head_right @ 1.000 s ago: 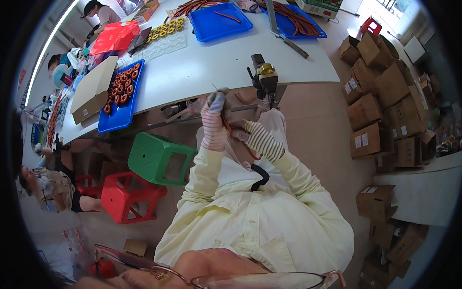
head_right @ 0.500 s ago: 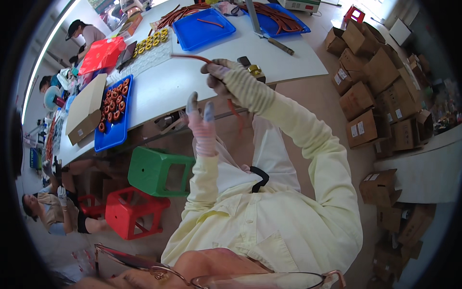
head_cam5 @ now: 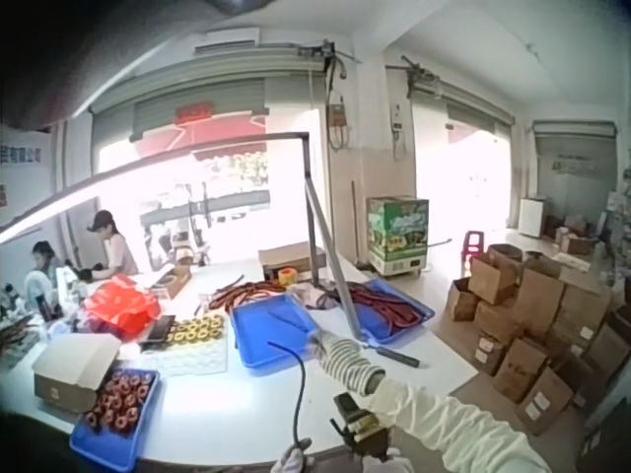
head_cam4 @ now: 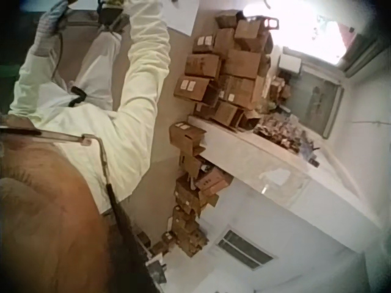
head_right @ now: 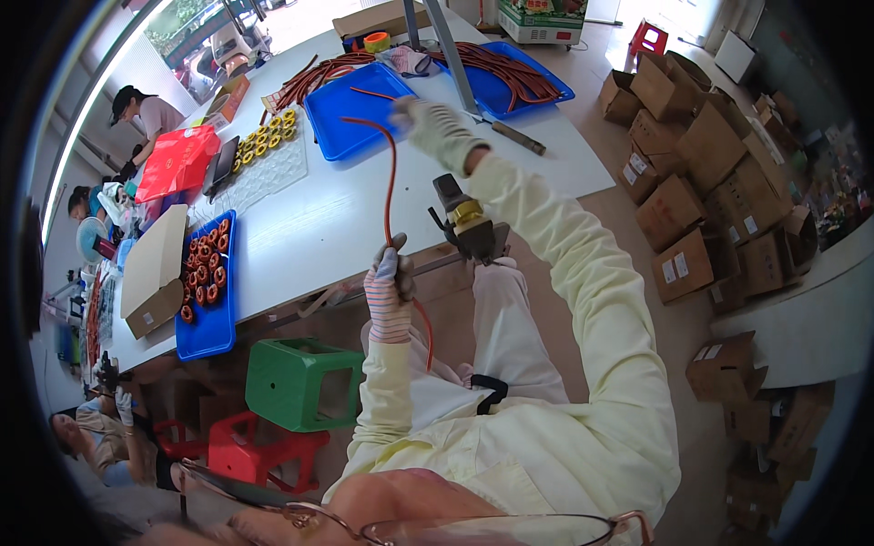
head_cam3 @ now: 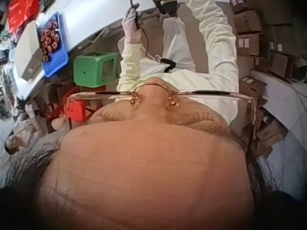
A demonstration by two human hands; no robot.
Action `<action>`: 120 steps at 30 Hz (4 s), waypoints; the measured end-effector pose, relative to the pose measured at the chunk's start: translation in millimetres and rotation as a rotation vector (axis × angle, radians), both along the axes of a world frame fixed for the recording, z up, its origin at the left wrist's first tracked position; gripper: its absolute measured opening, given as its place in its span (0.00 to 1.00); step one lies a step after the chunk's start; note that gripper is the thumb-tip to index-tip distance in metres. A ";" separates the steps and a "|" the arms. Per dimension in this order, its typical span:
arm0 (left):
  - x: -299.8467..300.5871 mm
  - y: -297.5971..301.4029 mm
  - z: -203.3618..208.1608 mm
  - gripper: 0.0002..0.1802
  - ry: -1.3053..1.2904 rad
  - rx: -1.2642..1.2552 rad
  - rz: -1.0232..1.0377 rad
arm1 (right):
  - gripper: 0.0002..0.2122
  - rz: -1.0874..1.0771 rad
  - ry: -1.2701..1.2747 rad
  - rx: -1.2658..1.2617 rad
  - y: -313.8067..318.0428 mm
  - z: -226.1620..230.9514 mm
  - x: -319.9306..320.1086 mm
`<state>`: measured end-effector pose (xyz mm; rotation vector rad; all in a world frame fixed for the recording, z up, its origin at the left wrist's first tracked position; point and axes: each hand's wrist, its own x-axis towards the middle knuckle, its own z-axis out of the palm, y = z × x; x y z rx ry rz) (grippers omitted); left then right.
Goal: The person places a core into a vise and winds insulated wire through the core using a threading tool.
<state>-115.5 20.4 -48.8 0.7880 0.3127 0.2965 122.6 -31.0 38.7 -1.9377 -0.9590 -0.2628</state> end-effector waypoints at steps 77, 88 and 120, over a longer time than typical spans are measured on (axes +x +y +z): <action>-74.9 3.1 99.3 0.10 0.237 0.578 -0.629 | 0.14 0.600 -0.170 -0.916 -177.9 104.8 -174.5; -90.9 6.6 125.4 0.10 0.198 0.414 -0.569 | 0.07 0.226 1.334 -0.136 -175.5 40.9 -175.9; -138.8 214.1 313.0 0.15 -0.189 0.971 0.320 | 0.10 0.623 0.866 0.214 -173.1 10.5 -184.3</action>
